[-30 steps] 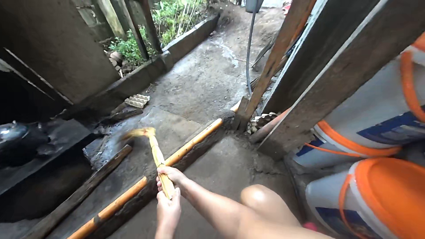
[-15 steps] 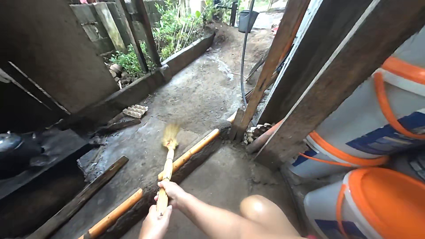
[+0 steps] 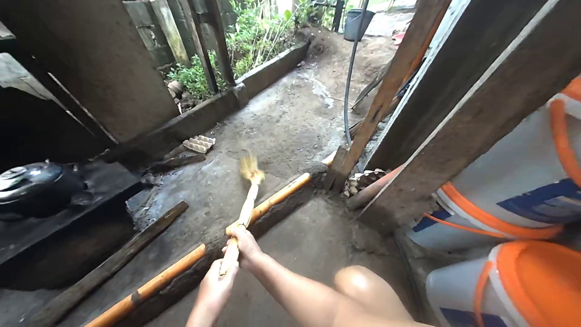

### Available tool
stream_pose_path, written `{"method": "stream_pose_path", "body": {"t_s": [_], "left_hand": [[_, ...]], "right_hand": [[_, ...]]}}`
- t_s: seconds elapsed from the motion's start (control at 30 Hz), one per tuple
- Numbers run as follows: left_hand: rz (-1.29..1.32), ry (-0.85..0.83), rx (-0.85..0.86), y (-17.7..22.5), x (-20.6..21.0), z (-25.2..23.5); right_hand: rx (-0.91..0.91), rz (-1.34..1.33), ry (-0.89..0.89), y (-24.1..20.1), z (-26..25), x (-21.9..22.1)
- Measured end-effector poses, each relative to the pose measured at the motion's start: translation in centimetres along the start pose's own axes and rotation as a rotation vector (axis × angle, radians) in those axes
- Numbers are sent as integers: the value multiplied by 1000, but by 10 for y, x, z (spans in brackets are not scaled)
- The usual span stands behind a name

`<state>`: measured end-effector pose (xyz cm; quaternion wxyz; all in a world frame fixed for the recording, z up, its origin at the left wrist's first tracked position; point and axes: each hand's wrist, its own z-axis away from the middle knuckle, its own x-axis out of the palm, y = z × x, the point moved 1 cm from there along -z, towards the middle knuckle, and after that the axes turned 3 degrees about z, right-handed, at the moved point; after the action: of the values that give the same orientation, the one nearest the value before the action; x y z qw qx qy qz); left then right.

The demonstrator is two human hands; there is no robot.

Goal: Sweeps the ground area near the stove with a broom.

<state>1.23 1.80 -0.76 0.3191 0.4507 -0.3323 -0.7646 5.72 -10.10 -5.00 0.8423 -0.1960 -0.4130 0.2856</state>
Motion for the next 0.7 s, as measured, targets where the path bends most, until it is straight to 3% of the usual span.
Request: {"method": "stream_pose_path", "body": {"t_s": [0.1, 0.17, 0.27, 0.37, 0.5, 0.57, 0.7], "left_hand": [[-169, 15, -58, 2, -11, 10], [-188, 40, -62, 18, -6, 20], [-157, 72, -10, 44, 10, 32], [-126, 34, 61, 46, 15, 27], [-190, -65, -19, 38, -3, 20], [-230, -86, -94, 38, -17, 22], [-257, -105, -227, 51, -23, 37]], "right_hand": [[161, 16, -35, 13, 7, 6], [169, 99, -95, 3, 15, 9], [58, 207, -168, -21, 25, 11], [-92, 233, -158, -35, 21, 8], [-197, 152, -80, -19, 7, 4], [-148, 115, -47, -2, 3, 6], [178, 191, -46, 9, 17, 16]]}}
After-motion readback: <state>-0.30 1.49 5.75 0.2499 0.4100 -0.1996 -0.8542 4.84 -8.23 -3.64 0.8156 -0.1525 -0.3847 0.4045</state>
